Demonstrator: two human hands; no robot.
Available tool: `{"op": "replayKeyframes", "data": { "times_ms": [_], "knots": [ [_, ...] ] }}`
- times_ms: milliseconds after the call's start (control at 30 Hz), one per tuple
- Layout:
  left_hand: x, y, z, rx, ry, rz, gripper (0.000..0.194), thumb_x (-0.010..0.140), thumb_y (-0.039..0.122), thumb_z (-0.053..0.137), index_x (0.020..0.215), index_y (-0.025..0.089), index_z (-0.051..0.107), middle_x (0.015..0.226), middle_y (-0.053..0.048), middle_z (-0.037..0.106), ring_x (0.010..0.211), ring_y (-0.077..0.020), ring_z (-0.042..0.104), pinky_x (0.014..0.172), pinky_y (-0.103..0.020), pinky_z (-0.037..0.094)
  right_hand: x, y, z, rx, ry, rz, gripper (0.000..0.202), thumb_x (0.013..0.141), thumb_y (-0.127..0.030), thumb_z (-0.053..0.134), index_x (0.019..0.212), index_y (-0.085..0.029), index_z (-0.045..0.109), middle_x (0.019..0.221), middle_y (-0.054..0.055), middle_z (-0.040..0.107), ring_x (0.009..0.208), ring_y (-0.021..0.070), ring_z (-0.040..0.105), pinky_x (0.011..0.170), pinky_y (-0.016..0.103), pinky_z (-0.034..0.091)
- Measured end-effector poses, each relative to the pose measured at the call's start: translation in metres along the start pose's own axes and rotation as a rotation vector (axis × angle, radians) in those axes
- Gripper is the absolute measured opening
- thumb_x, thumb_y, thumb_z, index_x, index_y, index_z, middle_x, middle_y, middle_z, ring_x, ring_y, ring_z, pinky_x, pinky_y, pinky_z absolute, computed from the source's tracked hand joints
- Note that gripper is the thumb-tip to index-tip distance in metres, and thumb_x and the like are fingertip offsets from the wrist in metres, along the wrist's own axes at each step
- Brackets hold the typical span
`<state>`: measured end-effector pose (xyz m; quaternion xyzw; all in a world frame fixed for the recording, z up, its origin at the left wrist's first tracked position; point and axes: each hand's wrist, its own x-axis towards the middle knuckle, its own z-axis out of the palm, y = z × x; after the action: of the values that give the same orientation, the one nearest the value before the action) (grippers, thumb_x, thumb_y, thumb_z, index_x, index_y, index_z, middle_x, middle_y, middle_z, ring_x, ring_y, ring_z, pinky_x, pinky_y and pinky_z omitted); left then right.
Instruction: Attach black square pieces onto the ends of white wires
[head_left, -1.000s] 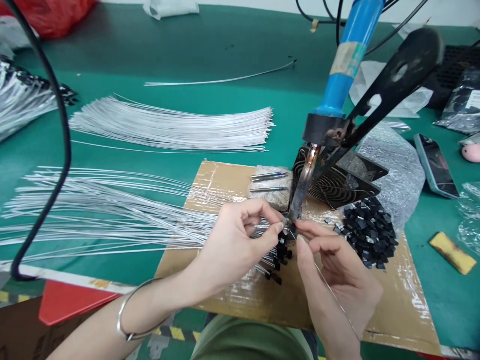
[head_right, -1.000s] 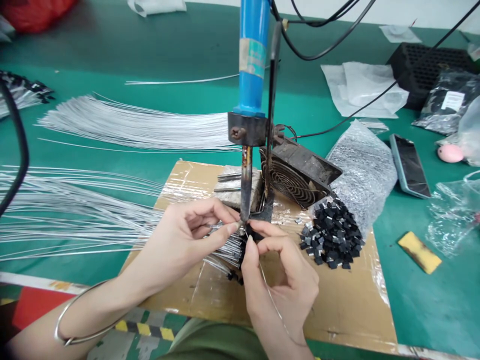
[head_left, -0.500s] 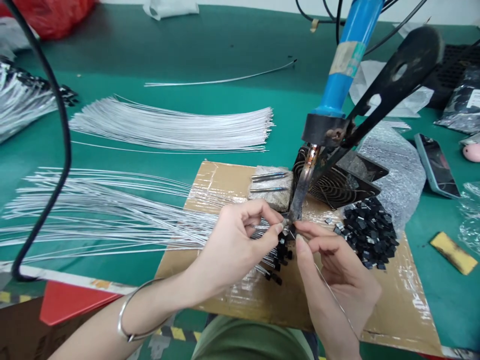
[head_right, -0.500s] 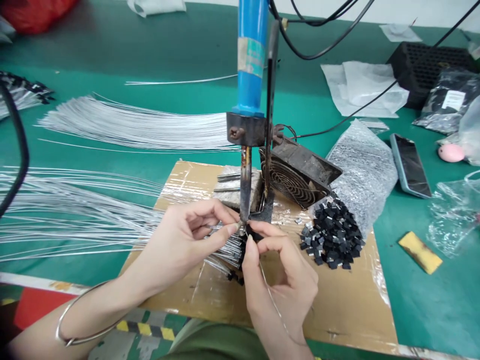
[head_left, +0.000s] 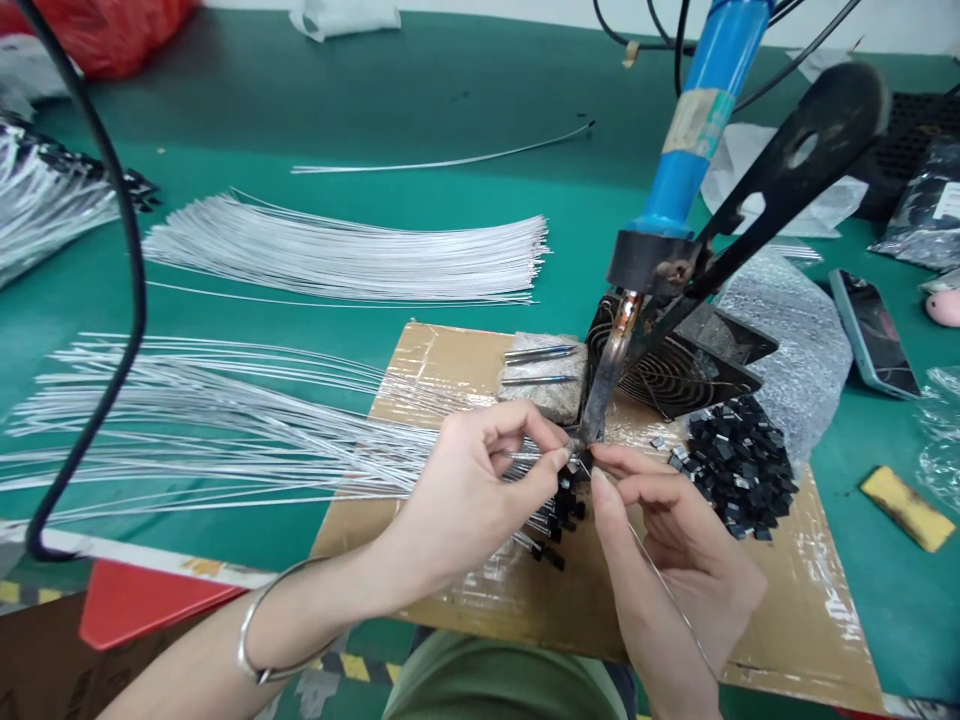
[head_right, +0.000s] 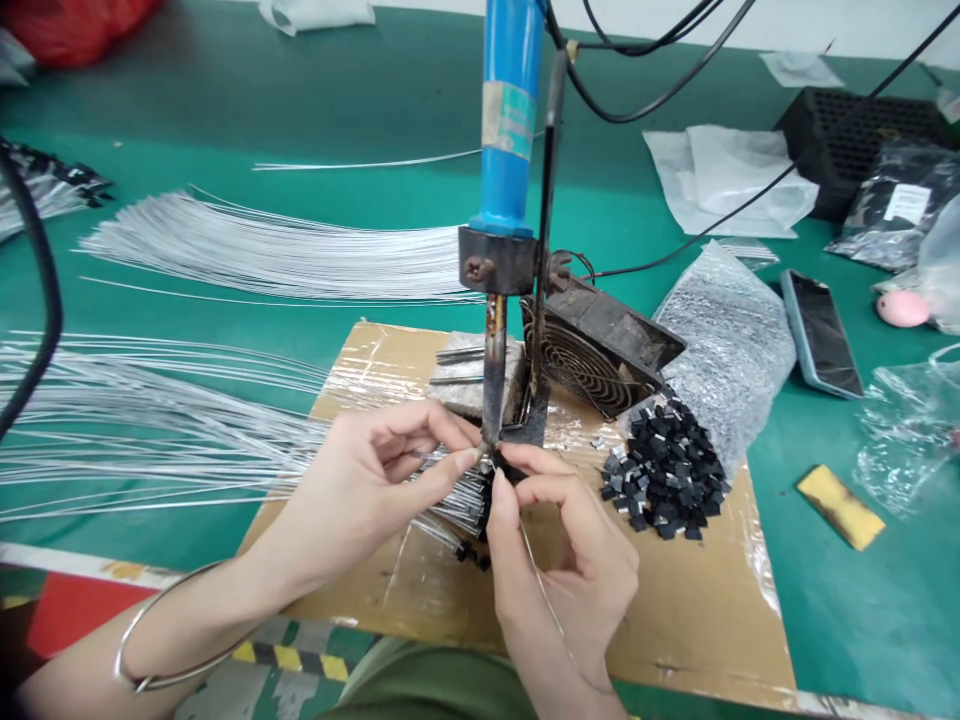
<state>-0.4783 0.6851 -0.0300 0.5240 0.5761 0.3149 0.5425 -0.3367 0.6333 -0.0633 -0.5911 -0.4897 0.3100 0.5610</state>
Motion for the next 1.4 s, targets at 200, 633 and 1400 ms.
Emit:
{"op": "replayKeyframes", "data": {
  "times_ms": [200, 633, 1400],
  "knots": [
    [-0.0021, 0.001, -0.0002, -0.009, 0.007, 0.016, 0.014, 0.082, 0.026, 0.066, 0.072, 0.018, 0.065, 0.081, -0.005, 0.073, 0.076, -0.0192, 0.066, 0.065, -0.031, 0.046, -0.0005, 0.0004, 0.0015, 0.026, 0.01, -0.011, 0.014, 0.089, -0.016, 0.075, 0.078, -0.021, 0.068, 0.103, 0.006, 0.08, 0.097, 0.0189, 0.076, 0.09, 0.032, 0.059],
    [-0.0001, 0.0003, 0.0012, -0.004, 0.009, 0.031, 0.013, 0.082, 0.024, 0.067, 0.071, 0.018, 0.065, 0.077, -0.004, 0.073, 0.073, -0.0177, 0.064, 0.066, -0.03, 0.047, -0.0014, 0.0041, 0.0009, -0.011, -0.01, -0.079, 0.012, 0.089, -0.013, 0.073, 0.082, -0.021, 0.068, 0.102, 0.008, 0.08, 0.097, 0.0201, 0.077, 0.09, 0.033, 0.061],
    [-0.0016, -0.0016, 0.0011, -0.005, 0.03, 0.056, 0.013, 0.082, 0.024, 0.066, 0.07, 0.018, 0.066, 0.076, -0.004, 0.073, 0.073, -0.0187, 0.065, 0.065, -0.03, 0.048, -0.0023, 0.0093, 0.0046, -0.013, 0.026, -0.213, 0.018, 0.086, -0.002, 0.073, 0.087, -0.02, 0.069, 0.099, 0.005, 0.079, 0.092, 0.0161, 0.077, 0.087, 0.028, 0.06]
  ]
}}
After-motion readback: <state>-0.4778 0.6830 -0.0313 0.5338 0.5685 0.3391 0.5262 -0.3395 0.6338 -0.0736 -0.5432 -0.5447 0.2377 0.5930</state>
